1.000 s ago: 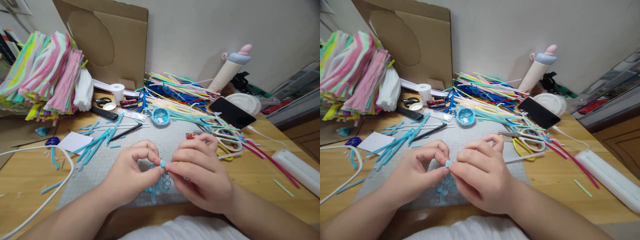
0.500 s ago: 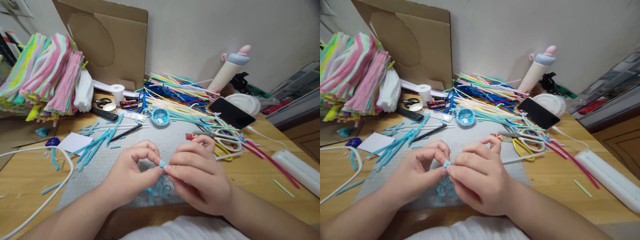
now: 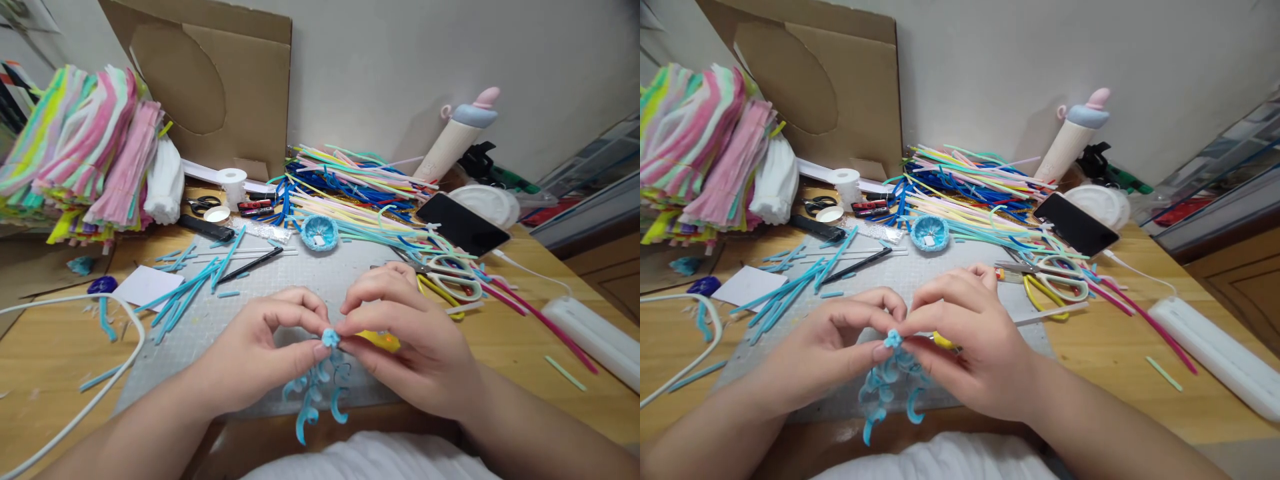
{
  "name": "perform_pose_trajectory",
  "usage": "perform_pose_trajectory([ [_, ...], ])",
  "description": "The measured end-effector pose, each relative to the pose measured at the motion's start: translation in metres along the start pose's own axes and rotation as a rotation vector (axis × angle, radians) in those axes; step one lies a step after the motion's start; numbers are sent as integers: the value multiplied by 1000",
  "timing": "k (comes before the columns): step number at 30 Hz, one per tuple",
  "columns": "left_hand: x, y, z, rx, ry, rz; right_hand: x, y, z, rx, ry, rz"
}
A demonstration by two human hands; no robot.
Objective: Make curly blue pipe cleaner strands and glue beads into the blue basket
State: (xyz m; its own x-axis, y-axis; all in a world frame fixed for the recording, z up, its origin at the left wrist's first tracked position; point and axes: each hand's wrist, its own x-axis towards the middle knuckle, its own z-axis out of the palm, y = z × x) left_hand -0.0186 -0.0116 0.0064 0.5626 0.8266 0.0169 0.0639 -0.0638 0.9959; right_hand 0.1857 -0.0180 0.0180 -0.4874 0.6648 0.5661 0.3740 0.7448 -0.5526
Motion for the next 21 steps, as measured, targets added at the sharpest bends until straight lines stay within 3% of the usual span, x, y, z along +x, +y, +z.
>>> perform_pose_trajectory([
  [9,2,-5,-2,-11,4,-38,-6,3,-1,-237,-50,-130],
  [13,3,-7,0,25,55,-20,-5,5,3,-267,-54,-124],
  [21,-1,-3,8,623,276,216,-3,1,8,-203,17,80],
])
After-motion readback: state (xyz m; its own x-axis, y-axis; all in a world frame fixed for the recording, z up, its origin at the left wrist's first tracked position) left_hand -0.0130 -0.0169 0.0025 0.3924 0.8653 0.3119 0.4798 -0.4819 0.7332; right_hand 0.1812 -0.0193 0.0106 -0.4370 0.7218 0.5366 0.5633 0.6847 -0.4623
